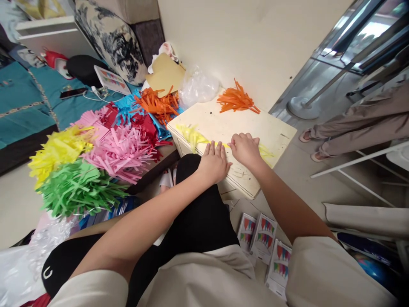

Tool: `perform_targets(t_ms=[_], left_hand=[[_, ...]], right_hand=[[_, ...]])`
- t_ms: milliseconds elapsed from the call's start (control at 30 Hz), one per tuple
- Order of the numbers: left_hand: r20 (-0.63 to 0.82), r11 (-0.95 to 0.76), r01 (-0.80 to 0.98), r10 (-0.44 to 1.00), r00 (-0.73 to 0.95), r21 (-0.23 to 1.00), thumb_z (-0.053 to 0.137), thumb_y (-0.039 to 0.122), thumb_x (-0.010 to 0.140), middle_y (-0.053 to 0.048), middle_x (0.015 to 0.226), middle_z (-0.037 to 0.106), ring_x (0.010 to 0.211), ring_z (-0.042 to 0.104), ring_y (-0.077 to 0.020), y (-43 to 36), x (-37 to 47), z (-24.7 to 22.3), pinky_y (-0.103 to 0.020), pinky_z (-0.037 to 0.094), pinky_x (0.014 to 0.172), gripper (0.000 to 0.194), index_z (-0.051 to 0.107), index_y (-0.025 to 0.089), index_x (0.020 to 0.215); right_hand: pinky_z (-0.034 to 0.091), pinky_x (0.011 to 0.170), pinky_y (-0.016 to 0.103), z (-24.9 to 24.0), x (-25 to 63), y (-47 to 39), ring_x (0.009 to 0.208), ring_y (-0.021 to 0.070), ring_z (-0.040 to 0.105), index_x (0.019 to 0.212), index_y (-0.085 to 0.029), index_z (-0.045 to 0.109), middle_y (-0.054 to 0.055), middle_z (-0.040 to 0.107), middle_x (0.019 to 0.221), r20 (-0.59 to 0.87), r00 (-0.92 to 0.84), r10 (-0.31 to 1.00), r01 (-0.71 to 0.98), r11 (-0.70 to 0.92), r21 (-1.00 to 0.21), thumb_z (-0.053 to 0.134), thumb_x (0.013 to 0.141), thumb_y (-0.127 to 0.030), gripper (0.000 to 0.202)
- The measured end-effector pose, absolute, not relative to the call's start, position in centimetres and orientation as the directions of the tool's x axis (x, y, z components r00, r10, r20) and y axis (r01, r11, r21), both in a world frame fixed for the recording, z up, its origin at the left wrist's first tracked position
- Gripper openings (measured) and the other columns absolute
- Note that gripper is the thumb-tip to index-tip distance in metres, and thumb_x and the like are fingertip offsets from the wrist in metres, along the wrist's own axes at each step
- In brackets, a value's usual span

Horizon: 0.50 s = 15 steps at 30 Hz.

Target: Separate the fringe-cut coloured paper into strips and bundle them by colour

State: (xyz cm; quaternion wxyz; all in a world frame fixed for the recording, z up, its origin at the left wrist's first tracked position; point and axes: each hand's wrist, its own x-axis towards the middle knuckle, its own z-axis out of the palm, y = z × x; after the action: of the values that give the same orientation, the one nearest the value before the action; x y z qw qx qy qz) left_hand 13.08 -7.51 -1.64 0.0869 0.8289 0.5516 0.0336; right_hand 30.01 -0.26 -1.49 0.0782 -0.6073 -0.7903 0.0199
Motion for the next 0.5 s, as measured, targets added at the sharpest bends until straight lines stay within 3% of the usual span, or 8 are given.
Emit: perform_targets(t_ms=[200,300,433,500], left_hand=[[-0.045,-0.337,0.919,0.935,0.352,0.203,0.044,0.055,0.121,-0.021,0.198,0.035,0.186,0.026,-0.0559,-7.5,12.8,-1.9,-0.069,0.018,0.156,0.083,0.044,0.008,0.19],[-0.042,-0.337,0.918,0.935,0.352,0.209,0.045,0.053,0.12,-0.02,0.199,0.035,0.185,0.028,-0.0575,-7.4,13.0,-1.6,-0.071,0.018,0.155,0.082,0.045,0.01,0.19],[-0.107,-0.313,0.934,0.937,0.334,0.172,0.038,0.044,0.121,-0.02,0.201,0.028,0.187,0.024,-0.0561,-7.2,13.1,-0.6,-0.068,0.017,0.155,0.081,0.035,0.005,0.193],[-0.146,-0.291,0.945,0.939,0.312,0.151,0.035,0.044,0.122,-0.02,0.202,0.024,0.187,0.021,-0.056,-7.1,13.1,-0.1,-0.066,0.017,0.155,0.083,0.03,0.002,0.193]], right_hand=[[0.041,0.11,0.06,-0.9,29.8,-1.1,0.133,0.0443,0.064,0.122,-0.017,0.082,0.026,0.082,0.134,0.145,-0.283,0.948,0.946,0.301,-0.122,0.051,0.121,-0.028,0.033],[0.034,0.127,0.072,-0.7,29.5,-2.7,0.148,0.0448,0.062,0.136,-0.02,0.085,0.024,0.081,0.152,0.196,-0.366,0.91,0.91,0.395,-0.131,0.044,0.122,-0.026,0.045],[0.01,0.14,0.092,-1.2,29.5,-4.3,0.181,0.0482,0.035,0.168,-0.027,0.075,0.015,0.061,0.185,0.162,-0.446,0.88,0.88,0.464,-0.1,0.034,0.123,-0.031,0.06],[0.006,0.139,0.098,-1.6,29.8,-4.4,0.187,0.05,0.021,0.175,-0.027,0.068,0.012,0.047,0.196,0.113,-0.439,0.891,0.89,0.449,-0.082,0.032,0.123,-0.036,0.065]])
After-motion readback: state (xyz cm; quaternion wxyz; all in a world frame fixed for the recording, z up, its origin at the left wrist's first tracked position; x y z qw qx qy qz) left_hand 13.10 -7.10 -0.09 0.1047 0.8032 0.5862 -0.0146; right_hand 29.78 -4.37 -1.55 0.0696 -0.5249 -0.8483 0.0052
